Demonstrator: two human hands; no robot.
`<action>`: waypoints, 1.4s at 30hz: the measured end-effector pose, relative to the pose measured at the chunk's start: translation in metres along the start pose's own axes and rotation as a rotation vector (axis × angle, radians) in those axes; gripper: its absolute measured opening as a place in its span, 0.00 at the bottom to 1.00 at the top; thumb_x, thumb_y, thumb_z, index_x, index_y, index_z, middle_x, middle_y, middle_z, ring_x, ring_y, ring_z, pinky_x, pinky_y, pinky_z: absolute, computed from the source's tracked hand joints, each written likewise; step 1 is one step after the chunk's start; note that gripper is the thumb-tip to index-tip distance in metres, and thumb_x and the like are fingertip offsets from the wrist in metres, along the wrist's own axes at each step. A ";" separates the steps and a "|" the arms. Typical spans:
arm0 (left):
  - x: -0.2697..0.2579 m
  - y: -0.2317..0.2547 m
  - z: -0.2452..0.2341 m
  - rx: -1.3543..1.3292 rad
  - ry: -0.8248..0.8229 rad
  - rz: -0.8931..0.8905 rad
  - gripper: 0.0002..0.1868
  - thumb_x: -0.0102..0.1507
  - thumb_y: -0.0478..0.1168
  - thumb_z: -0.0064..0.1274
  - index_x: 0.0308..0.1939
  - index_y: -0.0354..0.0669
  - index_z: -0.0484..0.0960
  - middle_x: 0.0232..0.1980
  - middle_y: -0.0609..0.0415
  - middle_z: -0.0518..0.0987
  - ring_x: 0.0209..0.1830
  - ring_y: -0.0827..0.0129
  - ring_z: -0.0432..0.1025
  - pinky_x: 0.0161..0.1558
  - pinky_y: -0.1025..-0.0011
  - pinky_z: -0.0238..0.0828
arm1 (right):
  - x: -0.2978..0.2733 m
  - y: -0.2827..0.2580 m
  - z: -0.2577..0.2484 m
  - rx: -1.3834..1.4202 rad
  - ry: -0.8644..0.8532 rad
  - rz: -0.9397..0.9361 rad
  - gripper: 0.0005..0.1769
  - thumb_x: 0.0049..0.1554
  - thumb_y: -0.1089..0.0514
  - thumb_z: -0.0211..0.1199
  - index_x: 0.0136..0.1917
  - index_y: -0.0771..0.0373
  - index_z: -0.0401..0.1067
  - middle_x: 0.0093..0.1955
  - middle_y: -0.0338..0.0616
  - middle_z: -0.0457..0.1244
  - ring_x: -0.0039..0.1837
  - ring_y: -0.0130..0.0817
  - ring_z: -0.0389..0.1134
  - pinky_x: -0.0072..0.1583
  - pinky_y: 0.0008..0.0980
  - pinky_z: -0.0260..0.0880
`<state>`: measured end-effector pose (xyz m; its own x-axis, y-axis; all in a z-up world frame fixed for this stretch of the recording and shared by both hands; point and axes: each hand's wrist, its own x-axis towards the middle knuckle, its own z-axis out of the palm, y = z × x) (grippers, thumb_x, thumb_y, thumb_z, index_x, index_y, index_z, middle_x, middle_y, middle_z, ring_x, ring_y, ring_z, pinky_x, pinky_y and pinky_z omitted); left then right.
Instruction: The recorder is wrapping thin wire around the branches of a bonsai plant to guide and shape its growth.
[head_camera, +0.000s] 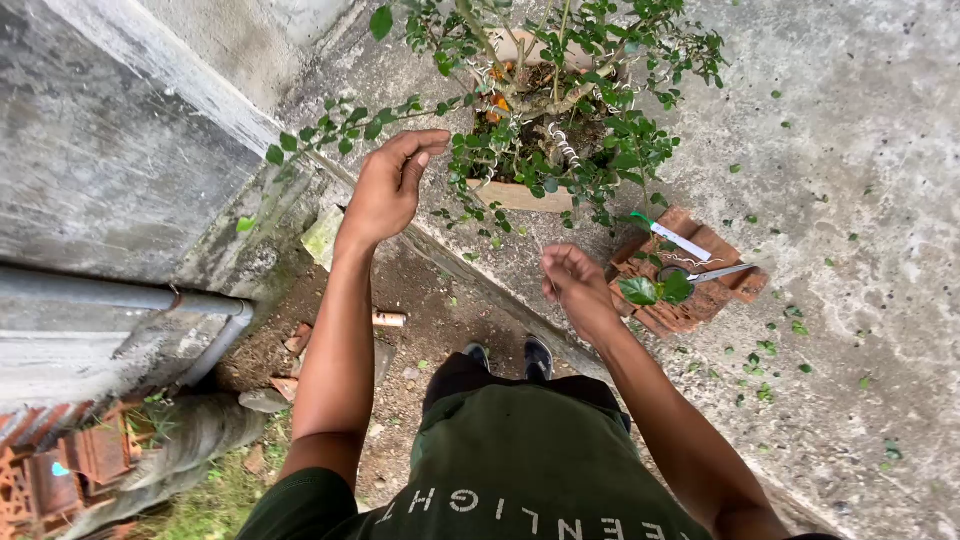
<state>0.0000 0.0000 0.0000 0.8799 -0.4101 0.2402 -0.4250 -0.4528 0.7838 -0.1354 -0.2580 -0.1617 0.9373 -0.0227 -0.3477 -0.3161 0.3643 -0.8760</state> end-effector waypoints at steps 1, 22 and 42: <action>0.005 -0.007 0.001 0.004 -0.011 0.004 0.15 0.72 0.32 0.43 0.61 0.42 0.79 0.59 0.46 0.81 0.61 0.63 0.77 0.63 0.61 0.76 | 0.008 -0.005 0.007 0.011 0.007 -0.002 0.08 0.61 0.60 0.61 0.54 0.63 0.71 0.39 0.39 0.63 0.36 0.27 0.62 0.38 0.27 0.63; 0.081 -0.098 0.035 -0.550 -0.378 0.017 0.20 0.70 0.23 0.44 0.57 0.48 0.84 0.61 0.53 0.83 0.66 0.66 0.76 0.71 0.67 0.71 | 0.118 -0.001 0.062 0.341 0.078 -0.398 0.14 0.64 0.67 0.57 0.62 0.57 0.69 0.34 0.34 0.56 0.35 0.21 0.55 0.36 0.24 0.54; 0.082 -0.069 0.022 -0.419 -0.478 0.114 0.45 0.51 0.10 0.29 0.68 0.44 0.75 0.67 0.48 0.78 0.71 0.64 0.72 0.79 0.63 0.62 | 0.179 0.005 0.056 0.654 -0.153 -0.475 0.12 0.56 0.55 0.75 0.51 0.59 0.77 0.46 0.45 0.71 0.36 0.20 0.63 0.33 0.20 0.58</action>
<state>0.0968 -0.0198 -0.0476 0.6015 -0.7883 0.1294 -0.3064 -0.0780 0.9487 0.0387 -0.2085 -0.2092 0.9742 -0.2013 0.1021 0.2246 0.8175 -0.5303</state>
